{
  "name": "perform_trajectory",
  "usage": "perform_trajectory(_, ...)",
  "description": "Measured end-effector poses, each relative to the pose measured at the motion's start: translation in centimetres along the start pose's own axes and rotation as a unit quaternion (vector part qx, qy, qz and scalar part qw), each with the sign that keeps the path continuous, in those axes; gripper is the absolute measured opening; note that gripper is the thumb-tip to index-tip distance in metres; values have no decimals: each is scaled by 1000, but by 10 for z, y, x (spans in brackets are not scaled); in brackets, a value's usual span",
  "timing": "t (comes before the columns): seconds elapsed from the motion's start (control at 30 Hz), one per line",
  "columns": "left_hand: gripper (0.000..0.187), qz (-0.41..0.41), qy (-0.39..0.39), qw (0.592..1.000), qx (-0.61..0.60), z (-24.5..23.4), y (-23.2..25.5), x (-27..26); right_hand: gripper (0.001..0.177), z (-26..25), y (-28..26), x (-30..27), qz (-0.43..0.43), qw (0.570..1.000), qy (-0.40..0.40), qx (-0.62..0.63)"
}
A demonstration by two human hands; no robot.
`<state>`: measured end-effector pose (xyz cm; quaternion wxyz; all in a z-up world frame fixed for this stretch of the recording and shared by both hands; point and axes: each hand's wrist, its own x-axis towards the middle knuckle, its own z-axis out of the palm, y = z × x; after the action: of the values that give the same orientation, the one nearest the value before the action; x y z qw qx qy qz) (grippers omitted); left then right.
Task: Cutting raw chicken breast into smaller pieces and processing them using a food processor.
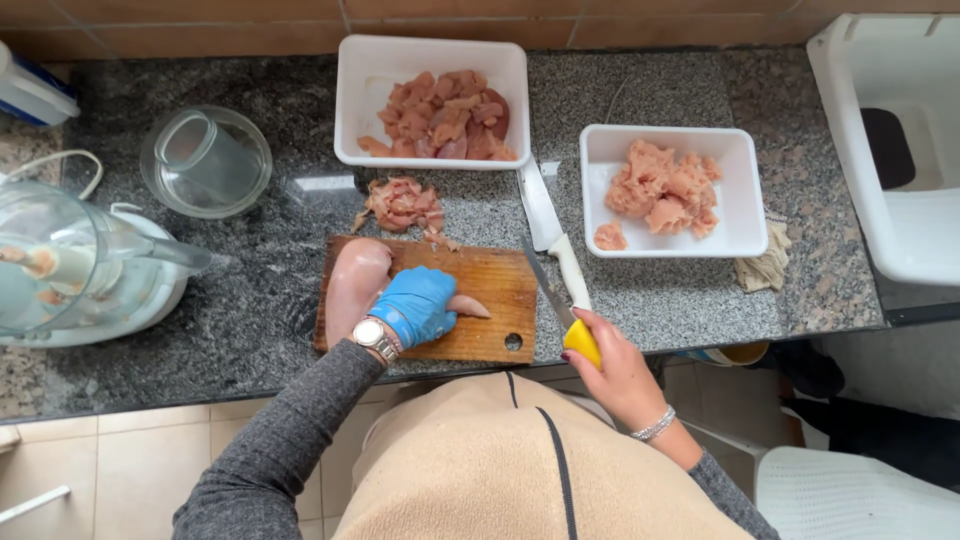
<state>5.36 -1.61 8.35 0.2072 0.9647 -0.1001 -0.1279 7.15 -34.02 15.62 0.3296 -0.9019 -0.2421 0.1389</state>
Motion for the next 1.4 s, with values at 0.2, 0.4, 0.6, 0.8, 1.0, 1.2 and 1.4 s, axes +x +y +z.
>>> perform_trajectory(0.2,40,-84,67,982,-157,1,25,-14,61,-12,-15,3,7,999,-47,17)
perform_trajectory(0.4,51,-178,163,948,-208,0,53,-39,55,6,3,2,-84,993,-62,-48)
perform_trajectory(0.6,53,-318,198,922,-97,33,42,-38,49,19,-15,18,-182,968,-62,-160)
perform_trajectory(0.8,32,-175,315,932,-25,57,22,-6,49,60,-14,59,-181,956,-106,-207)
perform_trajectory(1.0,22,-232,315,919,-45,85,6,5,52,76,-4,71,-198,958,-88,-189)
perform_trajectory(1.2,38,-286,325,897,-92,58,25,-13,51,8,10,24,-180,952,-126,-213)
perform_trajectory(1.4,57,-292,332,891,-99,51,40,-25,43,-2,-21,31,-121,947,-156,-255)
